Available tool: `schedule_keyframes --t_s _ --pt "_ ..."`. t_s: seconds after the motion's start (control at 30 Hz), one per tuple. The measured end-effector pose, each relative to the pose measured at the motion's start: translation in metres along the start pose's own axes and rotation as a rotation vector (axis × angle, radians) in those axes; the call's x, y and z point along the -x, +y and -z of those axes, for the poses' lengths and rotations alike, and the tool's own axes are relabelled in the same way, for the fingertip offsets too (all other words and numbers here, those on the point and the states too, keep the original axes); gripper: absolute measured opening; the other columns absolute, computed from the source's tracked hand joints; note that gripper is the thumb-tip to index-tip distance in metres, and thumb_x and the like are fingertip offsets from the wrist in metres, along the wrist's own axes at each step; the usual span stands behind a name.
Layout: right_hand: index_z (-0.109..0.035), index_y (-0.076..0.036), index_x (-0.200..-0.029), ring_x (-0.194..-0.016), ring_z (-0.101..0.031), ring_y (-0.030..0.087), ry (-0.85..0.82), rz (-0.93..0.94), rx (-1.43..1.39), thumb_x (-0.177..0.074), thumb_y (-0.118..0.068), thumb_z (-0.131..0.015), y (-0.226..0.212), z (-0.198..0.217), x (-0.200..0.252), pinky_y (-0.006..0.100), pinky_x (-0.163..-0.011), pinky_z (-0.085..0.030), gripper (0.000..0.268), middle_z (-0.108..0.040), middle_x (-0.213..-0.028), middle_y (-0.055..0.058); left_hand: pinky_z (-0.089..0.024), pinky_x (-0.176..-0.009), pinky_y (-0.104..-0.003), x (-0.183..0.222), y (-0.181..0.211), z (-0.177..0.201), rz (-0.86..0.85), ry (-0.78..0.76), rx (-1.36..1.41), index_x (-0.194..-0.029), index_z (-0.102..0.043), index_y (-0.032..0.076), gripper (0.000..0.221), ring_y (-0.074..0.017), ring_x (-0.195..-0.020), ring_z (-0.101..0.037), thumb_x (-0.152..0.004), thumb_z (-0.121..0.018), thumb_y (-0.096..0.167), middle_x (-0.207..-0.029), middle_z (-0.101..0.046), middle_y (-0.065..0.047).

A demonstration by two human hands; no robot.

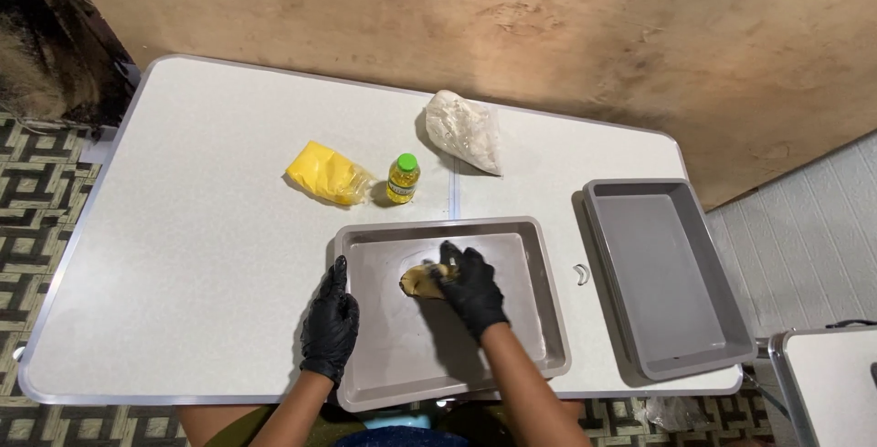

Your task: Kneading a small portion of dough on a metal tray and organizing several baking trays on a work table.

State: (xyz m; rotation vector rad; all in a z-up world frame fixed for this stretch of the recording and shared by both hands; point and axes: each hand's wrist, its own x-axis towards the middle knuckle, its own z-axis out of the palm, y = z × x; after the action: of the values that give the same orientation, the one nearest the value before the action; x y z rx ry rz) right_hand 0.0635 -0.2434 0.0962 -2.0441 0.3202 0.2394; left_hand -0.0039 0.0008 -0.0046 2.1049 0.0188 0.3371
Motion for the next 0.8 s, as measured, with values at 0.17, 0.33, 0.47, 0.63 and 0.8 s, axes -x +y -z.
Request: schedule_keyframes --t_s 0.17,0.33,0.47,0.63,0.8 --pt "-0.07 -0.024 -0.097 -0.094 -0.06 0.036 0.11 0.305 0.818 -0.062 -0.075 -0.08 -0.024 -0.047 0.013 0.05 -0.058 -0.054 0.062 -0.064 -0.097 0.007 -0.039 -0.119 -0.041 0.0 0.001 0.008 0.075 0.023 0.019 -0.16 -0.036 0.014 0.066 -0.03 -0.145 -0.047 -0.096 -0.049 0.004 -0.161 -0.046 -0.012" --pt "-0.072 -0.021 -0.083 -0.083 -0.059 0.034 0.227 0.503 0.85 -0.069 -0.045 -0.076 0.028 -0.072 -0.01 0.048 -0.046 -0.051 0.028 -0.061 -0.082 0.004 -0.041 -0.116 -0.043 -0.001 0.0 0.005 0.103 0.013 -0.056 -0.162 -0.033 0.018 0.07 -0.0325 -0.145 -0.046 -0.095 -0.047 0.003 -0.162 -0.044 -0.013" --pt "-0.071 -0.022 -0.082 -0.08 -0.06 0.034 0.204 0.529 0.846 -0.073 -0.043 -0.076 0.03 -0.075 -0.001 0.048 -0.044 -0.049 0.023 -0.062 -0.081 0.005 -0.043 -0.116 -0.044 0.0 -0.003 0.005 0.046 0.024 -0.155 -0.162 -0.032 0.017 0.07 -0.0334 -0.143 -0.048 -0.096 -0.048 0.002 -0.16 -0.045 -0.016" --pt "-0.07 -0.023 -0.079 -0.086 -0.064 0.031 0.044 0.533 0.671 -0.074 -0.041 -0.078 0.014 -0.056 0.049 0.048 -0.057 -0.054 0.02 -0.067 -0.085 0.001 -0.046 -0.112 -0.046 -0.001 -0.013 0.008 0.019 0.017 -0.161 -0.161 -0.036 0.016 0.071 -0.0351 -0.142 -0.05 -0.093 -0.049 0.002 -0.158 -0.049 -0.016" --pt "-0.08 -0.014 -0.096 -0.087 -0.075 0.026 -0.063 0.681 0.158 -0.069 -0.031 -0.085 0.033 -0.037 0.074 0.037 -0.077 -0.06 0.032 -0.079 -0.094 0.008 -0.042 -0.117 -0.042 -0.003 -0.014 0.011 0.015 0.009 -0.02 -0.157 -0.043 0.014 0.065 -0.0302 -0.144 -0.05 -0.094 -0.049 0.001 -0.158 -0.05 -0.01"
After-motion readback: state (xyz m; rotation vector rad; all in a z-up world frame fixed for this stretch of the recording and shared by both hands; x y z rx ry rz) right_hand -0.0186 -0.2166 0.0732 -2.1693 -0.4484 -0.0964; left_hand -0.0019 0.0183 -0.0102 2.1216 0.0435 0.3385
